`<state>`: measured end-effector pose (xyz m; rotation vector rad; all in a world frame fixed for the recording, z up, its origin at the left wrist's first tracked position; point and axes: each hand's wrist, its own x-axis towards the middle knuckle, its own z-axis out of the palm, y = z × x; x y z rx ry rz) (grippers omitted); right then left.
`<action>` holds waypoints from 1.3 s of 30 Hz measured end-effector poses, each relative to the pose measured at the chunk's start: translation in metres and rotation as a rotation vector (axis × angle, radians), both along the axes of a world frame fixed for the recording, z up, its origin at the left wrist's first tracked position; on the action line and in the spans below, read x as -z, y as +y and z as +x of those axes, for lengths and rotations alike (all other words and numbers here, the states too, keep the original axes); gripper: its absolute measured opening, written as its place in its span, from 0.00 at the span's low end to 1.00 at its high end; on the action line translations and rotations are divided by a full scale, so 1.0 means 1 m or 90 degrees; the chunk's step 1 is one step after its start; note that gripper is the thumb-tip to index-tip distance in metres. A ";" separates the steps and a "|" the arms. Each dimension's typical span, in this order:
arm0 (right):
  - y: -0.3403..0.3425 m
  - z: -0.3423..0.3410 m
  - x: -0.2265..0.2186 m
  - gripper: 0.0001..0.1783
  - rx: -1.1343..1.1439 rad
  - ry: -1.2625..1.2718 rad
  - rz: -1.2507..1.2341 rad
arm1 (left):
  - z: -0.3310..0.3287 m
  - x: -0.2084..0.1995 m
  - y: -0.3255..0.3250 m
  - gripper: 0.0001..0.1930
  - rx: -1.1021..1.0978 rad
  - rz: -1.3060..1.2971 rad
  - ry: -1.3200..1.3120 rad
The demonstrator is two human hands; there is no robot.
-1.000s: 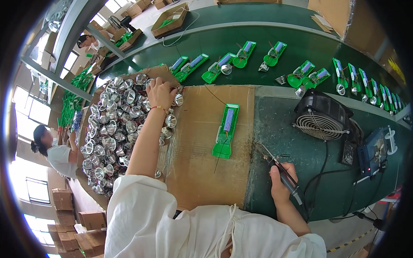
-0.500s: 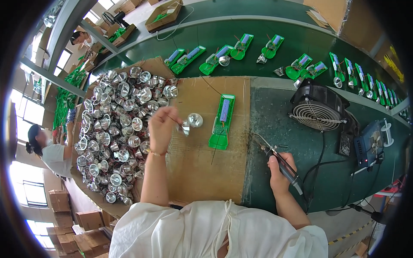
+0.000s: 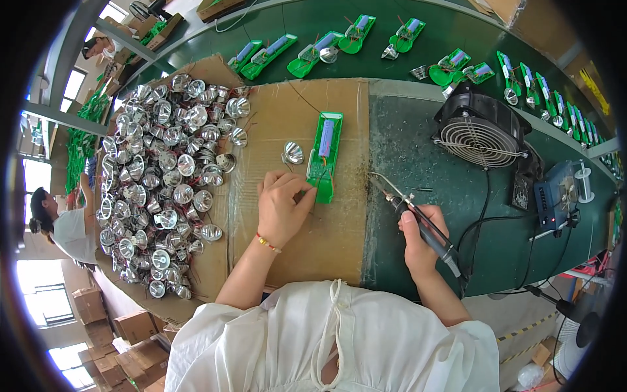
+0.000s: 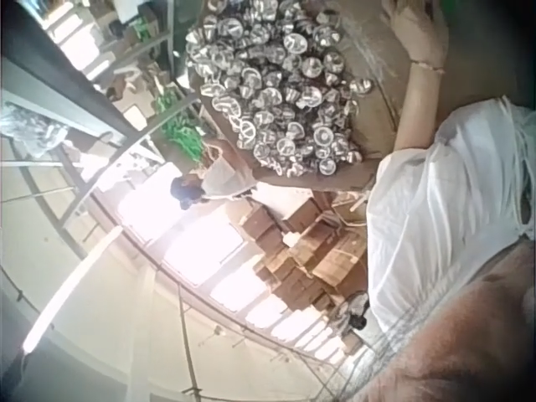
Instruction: Soldering wires onto small electronic circuit boards for light fixtures at a factory assembly station.
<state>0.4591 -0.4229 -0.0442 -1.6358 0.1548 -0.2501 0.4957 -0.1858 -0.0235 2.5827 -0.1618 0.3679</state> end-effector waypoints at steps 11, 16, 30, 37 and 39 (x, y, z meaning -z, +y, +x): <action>0.019 -0.007 -0.013 0.09 -0.151 -0.070 -0.066 | -0.015 -0.006 0.006 0.07 0.058 -0.239 0.189; 0.026 -0.003 -0.012 0.08 -0.179 -0.105 -0.036 | -0.014 -0.001 0.003 0.05 0.043 -0.231 0.163; 0.032 -0.005 -0.016 0.07 -0.130 0.017 0.031 | -0.011 0.004 0.003 0.06 0.055 -0.179 0.139; 0.026 -0.006 -0.019 0.07 -0.088 -0.021 0.093 | -0.012 0.004 0.004 0.06 0.038 -0.184 0.155; 0.023 -0.008 -0.018 0.08 -0.090 -0.003 0.102 | -0.011 0.004 0.002 0.06 0.045 -0.183 0.151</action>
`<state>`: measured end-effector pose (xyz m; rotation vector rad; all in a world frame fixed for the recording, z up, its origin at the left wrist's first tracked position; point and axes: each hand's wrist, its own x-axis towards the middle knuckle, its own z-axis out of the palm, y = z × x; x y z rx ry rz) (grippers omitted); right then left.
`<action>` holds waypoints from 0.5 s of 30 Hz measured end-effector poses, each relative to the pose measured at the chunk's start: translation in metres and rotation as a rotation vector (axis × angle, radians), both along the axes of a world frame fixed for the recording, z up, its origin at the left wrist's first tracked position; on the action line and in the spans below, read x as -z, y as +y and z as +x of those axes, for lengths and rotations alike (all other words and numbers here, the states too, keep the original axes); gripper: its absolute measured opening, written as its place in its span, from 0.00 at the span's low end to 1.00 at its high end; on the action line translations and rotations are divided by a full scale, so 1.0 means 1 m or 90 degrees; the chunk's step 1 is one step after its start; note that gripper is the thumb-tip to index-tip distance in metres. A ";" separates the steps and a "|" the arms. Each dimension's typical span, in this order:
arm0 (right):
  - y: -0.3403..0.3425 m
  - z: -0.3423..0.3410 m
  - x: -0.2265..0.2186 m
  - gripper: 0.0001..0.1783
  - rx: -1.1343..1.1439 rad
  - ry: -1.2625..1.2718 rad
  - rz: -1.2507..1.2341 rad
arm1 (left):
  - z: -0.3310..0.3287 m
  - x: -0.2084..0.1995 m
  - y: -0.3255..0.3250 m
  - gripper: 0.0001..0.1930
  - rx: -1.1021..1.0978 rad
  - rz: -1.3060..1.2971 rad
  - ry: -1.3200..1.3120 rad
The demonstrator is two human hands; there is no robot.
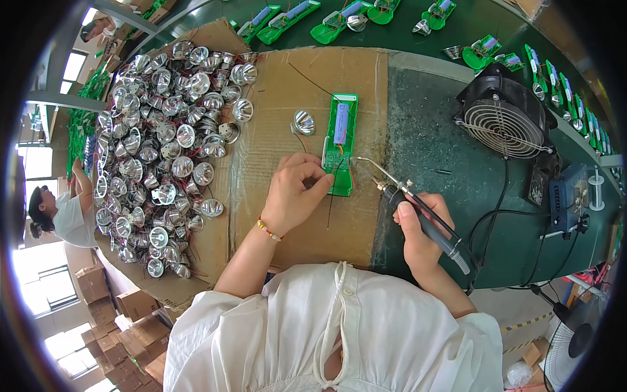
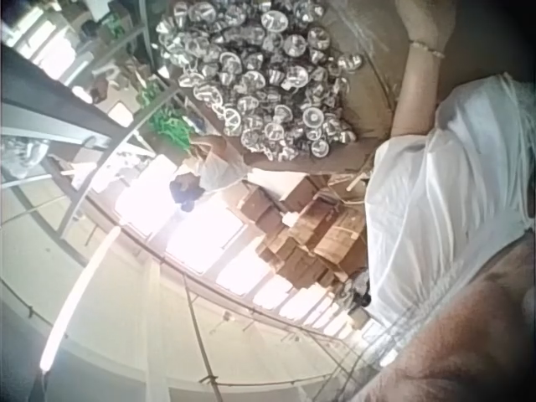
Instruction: Soldering wires onto small electronic circuit boards for light fixtures at a factory assembly station.
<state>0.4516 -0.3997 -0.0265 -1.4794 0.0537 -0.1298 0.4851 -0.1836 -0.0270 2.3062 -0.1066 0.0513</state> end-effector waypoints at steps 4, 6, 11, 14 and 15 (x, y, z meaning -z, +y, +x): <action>-0.003 0.000 0.001 0.07 -0.009 -0.009 -0.007 | 0.001 0.000 0.000 0.07 -0.010 0.014 0.002; -0.004 0.000 0.001 0.07 0.002 -0.010 -0.015 | 0.001 -0.008 -0.001 0.07 -0.007 0.025 -0.013; -0.011 0.001 0.005 0.07 0.030 0.002 -0.019 | 0.034 -0.023 0.021 0.08 -0.088 -0.014 -0.137; -0.012 -0.003 0.002 0.07 0.018 0.004 -0.004 | 0.057 0.000 0.032 0.07 -0.002 0.107 -0.207; -0.012 -0.003 0.001 0.07 0.013 0.007 0.013 | 0.056 0.002 0.040 0.07 0.023 0.150 -0.144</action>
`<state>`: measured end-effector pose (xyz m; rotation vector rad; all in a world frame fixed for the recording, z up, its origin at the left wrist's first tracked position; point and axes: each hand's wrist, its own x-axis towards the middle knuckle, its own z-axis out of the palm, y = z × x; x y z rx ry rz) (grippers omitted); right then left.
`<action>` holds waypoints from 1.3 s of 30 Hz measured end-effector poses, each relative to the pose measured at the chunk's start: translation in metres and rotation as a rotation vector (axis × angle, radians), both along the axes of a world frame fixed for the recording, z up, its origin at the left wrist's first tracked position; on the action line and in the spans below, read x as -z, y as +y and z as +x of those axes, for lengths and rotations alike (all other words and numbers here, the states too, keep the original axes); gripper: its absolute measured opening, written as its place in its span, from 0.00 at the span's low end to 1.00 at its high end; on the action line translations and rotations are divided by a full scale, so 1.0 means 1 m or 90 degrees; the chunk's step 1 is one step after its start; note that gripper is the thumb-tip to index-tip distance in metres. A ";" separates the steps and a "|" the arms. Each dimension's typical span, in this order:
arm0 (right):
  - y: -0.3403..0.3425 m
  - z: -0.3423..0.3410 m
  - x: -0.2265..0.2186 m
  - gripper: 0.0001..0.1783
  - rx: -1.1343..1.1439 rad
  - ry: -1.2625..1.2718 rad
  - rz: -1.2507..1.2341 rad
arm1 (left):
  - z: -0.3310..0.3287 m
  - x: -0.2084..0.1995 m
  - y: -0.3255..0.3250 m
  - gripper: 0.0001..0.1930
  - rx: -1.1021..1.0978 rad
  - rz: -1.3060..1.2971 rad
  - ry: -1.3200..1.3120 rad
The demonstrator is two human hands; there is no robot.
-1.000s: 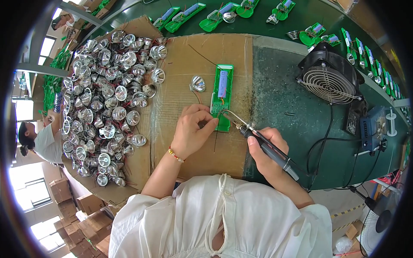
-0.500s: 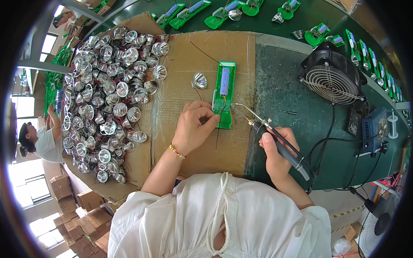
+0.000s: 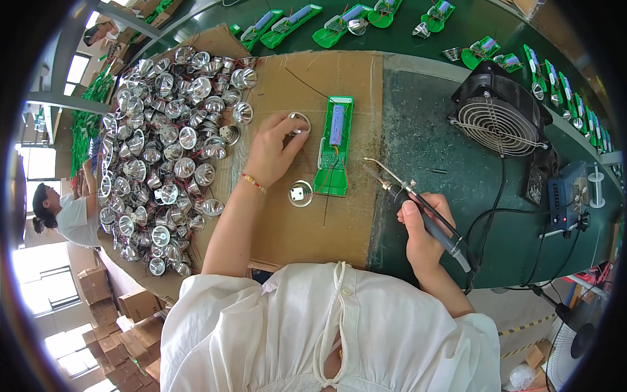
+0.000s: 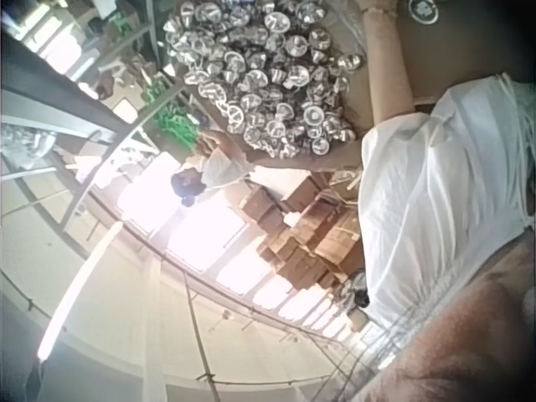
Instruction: Soldering wires onto small electronic circuit boards for light fixtures at a factory assembly station.
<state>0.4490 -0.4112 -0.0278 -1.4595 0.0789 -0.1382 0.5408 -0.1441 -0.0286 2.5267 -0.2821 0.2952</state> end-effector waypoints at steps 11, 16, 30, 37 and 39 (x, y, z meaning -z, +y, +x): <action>-0.010 0.000 0.002 0.08 0.002 -0.002 0.014 | -0.087 -0.017 -0.028 0.16 0.115 0.117 -0.059; -0.008 0.000 -0.002 0.08 0.002 -0.002 0.003 | -0.082 0.001 -0.034 0.09 0.134 0.152 -0.006; -0.009 -0.003 -0.003 0.08 -0.037 -0.019 -0.024 | -0.080 -0.021 -0.036 0.03 0.014 -0.121 0.020; -0.001 0.005 -0.003 0.09 -0.059 -0.041 -0.043 | -0.067 -0.004 -0.034 0.06 -0.131 -0.301 0.152; 0.002 0.009 -0.002 0.09 -0.060 -0.053 -0.056 | -0.063 -0.007 -0.038 0.06 -0.115 -0.335 0.183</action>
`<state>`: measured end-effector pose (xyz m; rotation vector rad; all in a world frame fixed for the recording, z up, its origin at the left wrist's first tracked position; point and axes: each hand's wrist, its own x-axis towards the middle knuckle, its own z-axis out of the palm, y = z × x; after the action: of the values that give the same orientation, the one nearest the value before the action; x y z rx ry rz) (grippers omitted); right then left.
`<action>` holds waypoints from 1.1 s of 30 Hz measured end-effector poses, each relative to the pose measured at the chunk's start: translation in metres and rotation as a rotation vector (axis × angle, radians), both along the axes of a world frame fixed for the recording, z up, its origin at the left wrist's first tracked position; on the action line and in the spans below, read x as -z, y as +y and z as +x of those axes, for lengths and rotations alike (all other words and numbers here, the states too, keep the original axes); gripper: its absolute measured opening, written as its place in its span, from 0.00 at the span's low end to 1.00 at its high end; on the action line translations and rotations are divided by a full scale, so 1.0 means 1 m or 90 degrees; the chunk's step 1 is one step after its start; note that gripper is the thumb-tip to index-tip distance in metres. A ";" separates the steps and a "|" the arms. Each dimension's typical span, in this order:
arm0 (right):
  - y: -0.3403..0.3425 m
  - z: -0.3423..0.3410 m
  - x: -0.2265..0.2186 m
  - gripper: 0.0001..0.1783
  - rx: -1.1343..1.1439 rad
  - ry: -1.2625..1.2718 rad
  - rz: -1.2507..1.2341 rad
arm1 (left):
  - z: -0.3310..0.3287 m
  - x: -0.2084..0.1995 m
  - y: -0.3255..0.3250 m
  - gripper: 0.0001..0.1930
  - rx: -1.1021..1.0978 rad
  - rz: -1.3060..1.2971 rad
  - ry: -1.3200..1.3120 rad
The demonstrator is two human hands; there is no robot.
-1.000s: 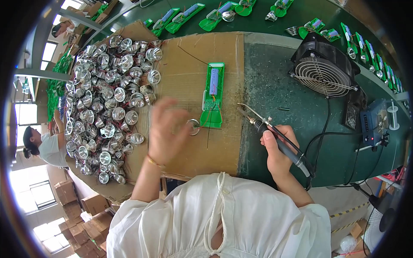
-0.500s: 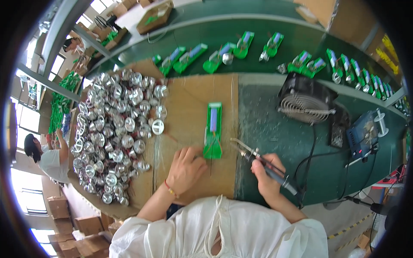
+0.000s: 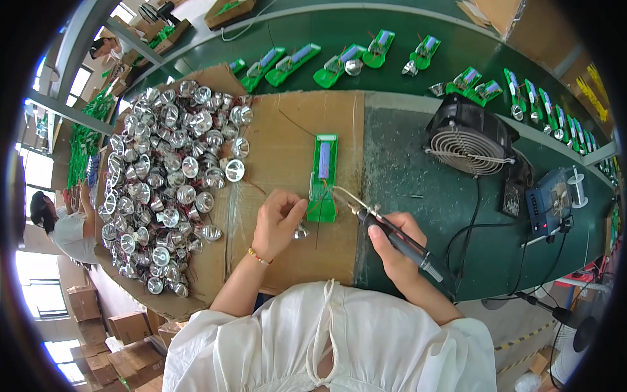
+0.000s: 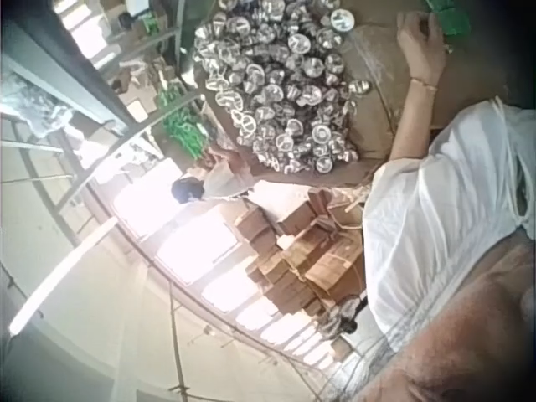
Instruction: Soldering wires onto small electronic circuit boards for light fixtures at a factory assembly station.
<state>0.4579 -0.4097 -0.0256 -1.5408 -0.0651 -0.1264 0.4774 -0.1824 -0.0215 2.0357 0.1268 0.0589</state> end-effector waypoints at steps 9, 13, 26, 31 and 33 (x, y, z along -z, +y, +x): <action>0.009 0.001 0.002 0.09 -0.020 -0.002 -0.028 | -0.002 0.008 -0.007 0.06 0.018 0.014 -0.011; 0.016 0.005 0.001 0.08 -0.029 -0.007 -0.037 | -0.002 0.011 -0.006 0.06 0.014 0.024 -0.005; 0.016 0.007 0.006 0.08 -0.009 0.154 0.055 | 0.001 0.007 -0.013 0.07 0.005 0.057 -0.011; 0.018 0.005 0.004 0.09 0.002 0.185 0.158 | 0.001 0.009 -0.012 0.07 -0.005 0.055 -0.010; 0.016 0.003 0.003 0.09 0.010 0.171 0.170 | 0.001 0.008 -0.012 0.07 -0.005 0.053 -0.003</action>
<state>0.4608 -0.3932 -0.0285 -1.2794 0.1706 0.0590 0.4788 -0.1940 -0.0298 2.1190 0.1310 0.0738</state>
